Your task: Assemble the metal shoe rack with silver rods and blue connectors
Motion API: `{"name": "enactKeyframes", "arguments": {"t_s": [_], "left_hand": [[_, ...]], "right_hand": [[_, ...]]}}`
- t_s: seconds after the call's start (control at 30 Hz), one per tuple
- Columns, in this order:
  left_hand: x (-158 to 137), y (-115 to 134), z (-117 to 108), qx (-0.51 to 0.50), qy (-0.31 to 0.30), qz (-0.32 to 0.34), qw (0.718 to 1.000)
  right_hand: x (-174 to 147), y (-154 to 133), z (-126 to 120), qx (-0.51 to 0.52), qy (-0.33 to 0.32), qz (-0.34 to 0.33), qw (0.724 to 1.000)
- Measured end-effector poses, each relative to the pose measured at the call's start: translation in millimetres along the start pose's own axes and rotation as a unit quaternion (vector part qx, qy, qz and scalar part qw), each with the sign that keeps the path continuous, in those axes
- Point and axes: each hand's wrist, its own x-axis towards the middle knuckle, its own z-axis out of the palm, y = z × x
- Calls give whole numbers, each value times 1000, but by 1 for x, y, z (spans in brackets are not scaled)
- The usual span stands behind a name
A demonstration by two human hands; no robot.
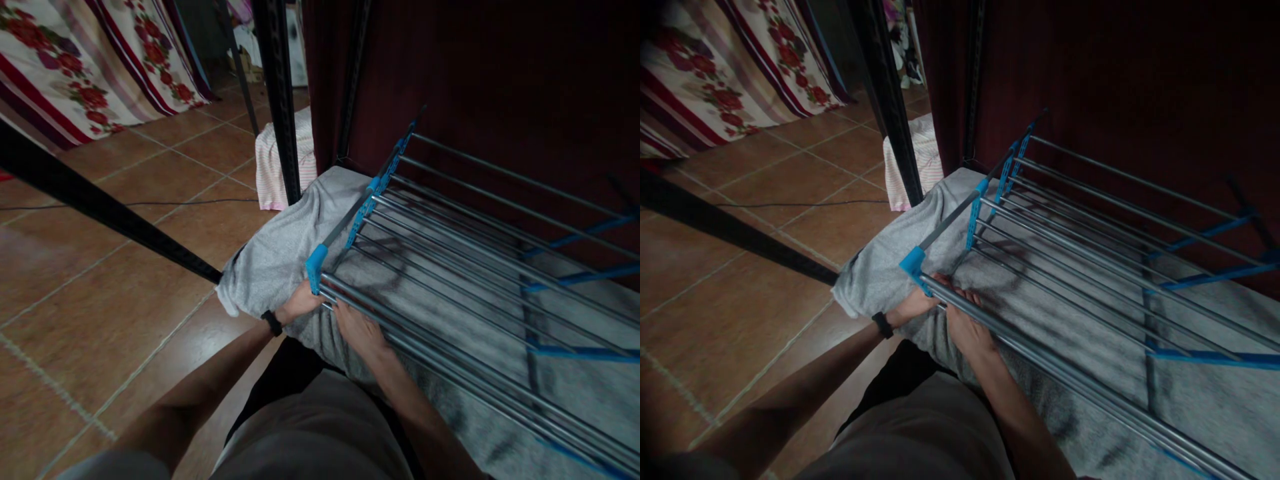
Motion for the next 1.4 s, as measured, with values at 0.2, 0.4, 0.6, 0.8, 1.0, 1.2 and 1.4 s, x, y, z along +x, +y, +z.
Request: {"name": "enactKeyframes", "arguments": {"t_s": [0.2,0.4,0.6,0.8,1.0,1.2,1.4], "left_hand": [[-3,22,-23,-39,-114,26,992],[-18,15,-29,77,-66,31,994],[-28,1,-18,100,-23,5,995],[-29,5,-18,125,-11,-3,992],[-31,6,-17,127,-13,-21,992],[-30,6,-16,128,-17,-24,991],[-31,-1,-13,131,-16,-9,991]], "right_hand": [[-61,9,43,33,42,-94,994],[-59,19,62,1,7,88,996],[-42,27,55,-9,-21,100,995],[-48,27,55,-6,-36,115,993],[-50,28,56,-16,-29,108,994],[-50,31,55,10,-34,108,994],[-50,33,55,-7,-26,107,994]]}}
